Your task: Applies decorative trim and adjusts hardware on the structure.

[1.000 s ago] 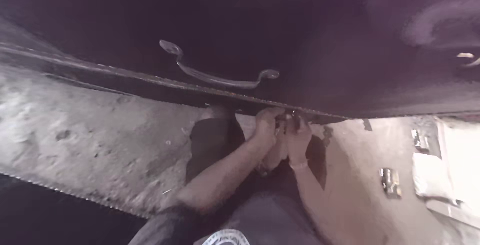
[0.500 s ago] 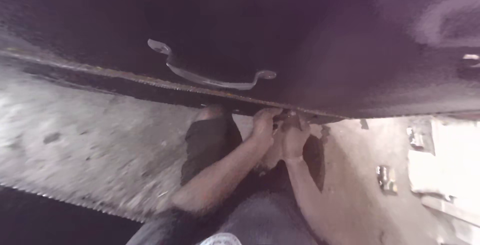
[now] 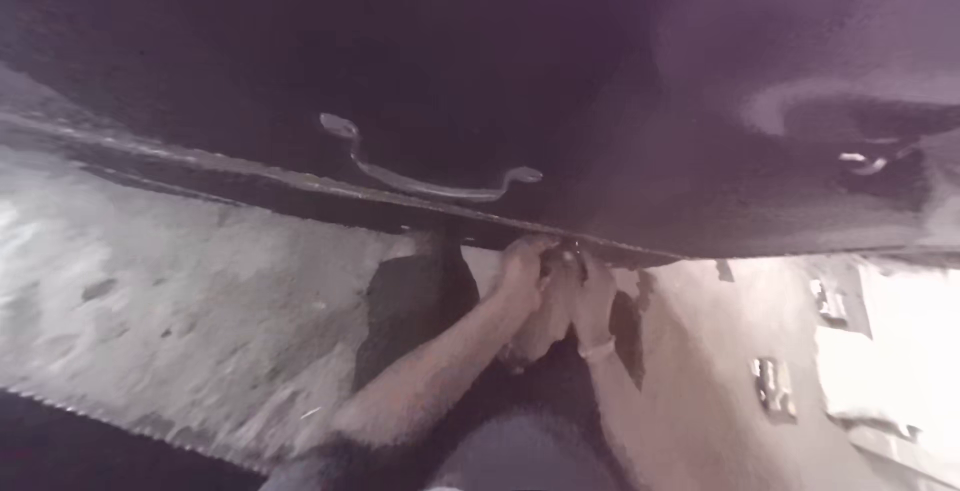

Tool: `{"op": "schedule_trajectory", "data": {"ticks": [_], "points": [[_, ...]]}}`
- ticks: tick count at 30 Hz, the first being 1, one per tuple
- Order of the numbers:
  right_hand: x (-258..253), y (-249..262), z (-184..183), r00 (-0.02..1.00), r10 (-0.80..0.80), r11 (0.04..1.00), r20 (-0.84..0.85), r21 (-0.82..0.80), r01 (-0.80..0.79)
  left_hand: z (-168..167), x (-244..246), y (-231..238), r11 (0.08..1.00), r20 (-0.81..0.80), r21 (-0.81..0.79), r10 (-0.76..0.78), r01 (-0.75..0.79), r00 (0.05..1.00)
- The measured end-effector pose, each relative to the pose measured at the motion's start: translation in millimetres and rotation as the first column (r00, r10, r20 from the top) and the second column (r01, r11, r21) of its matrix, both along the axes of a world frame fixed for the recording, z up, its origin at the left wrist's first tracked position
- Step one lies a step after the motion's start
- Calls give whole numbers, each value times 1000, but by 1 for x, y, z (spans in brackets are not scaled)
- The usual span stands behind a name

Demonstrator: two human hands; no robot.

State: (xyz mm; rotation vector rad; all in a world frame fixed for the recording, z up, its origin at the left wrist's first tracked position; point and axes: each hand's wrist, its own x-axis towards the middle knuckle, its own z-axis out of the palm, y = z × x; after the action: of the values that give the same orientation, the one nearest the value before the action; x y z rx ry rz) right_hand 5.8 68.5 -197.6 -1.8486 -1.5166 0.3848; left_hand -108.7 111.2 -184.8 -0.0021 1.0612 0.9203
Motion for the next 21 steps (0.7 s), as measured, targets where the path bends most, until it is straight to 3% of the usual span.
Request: {"op": "schedule_trajectory", "data": {"ticks": [3, 6, 8, 10, 11, 12, 13, 14, 15, 16, 17, 18, 19, 20, 21], "points": [[-3, -1, -6, 934, -32, 988, 356, 150, -23, -1, 0, 0, 1000, 31, -5, -5, 5, 1000], [-8, 2, -9, 880, -89, 982, 466, 189, 0, 4, 1, 0, 1000, 59, -8, 12, -12, 998], [-14, 3, -6, 934, -95, 990, 343, 130, 53, 4, 1, 0, 1000, 41, -13, 14, -13, 999], [-21, 4, 0, 982, -164, 986, -92, -25, 162, 1, 0, -2, 1000, 20, 3, 2, -2, 1000], [-26, 6, 6, 890, -225, 974, -396, -89, 207, -1, 0, -3, 1000, 22, 21, -6, 5, 1000], [-30, 9, 12, 680, -270, 962, -682, -160, 221, -3, 1, -4, 999, 44, 47, -4, 2, 999], [-31, 11, 18, 404, -287, 956, -869, -234, 178, -6, 2, -5, 997, 97, 82, -1, -7, 995], [-28, 13, 22, 79, -296, 952, -952, -286, 112, -7, 2, -5, 994, 163, 105, -3, -15, 987], [-23, 14, 23, -225, -282, 954, -933, -297, 35, -8, 3, -5, 994, 215, 112, -5, -20, 977], [-19, 15, 24, -450, -271, 956, -851, -293, -22, -8, 4, -5, 994, 250, 111, -12, -16, 968], [-16, 17, 26, -549, -282, 950, -787, -308, -47, -8, 5, -4, 994, 272, 113, -21, -10, 962], [-15, 18, 28, -539, -307, 941, -784, -335, -49, -7, 5, -3, 994, 276, 105, -24, -5, 961], [-14, 18, 28, -430, -334, 935, -839, -351, -41, -6, 5, -2, 996, 256, 88, -21, -2, 966], [-12, 15, 26, -194, -342, 939, -919, -343, -30, -4, 5, -2, 998, 203, 68, -22, 9, 979], [-9, 10, 22, 171, -302, 952, -938, -306, 2, -2, 4, -2, 998, 132, 58, -27, 19, 991]]}}
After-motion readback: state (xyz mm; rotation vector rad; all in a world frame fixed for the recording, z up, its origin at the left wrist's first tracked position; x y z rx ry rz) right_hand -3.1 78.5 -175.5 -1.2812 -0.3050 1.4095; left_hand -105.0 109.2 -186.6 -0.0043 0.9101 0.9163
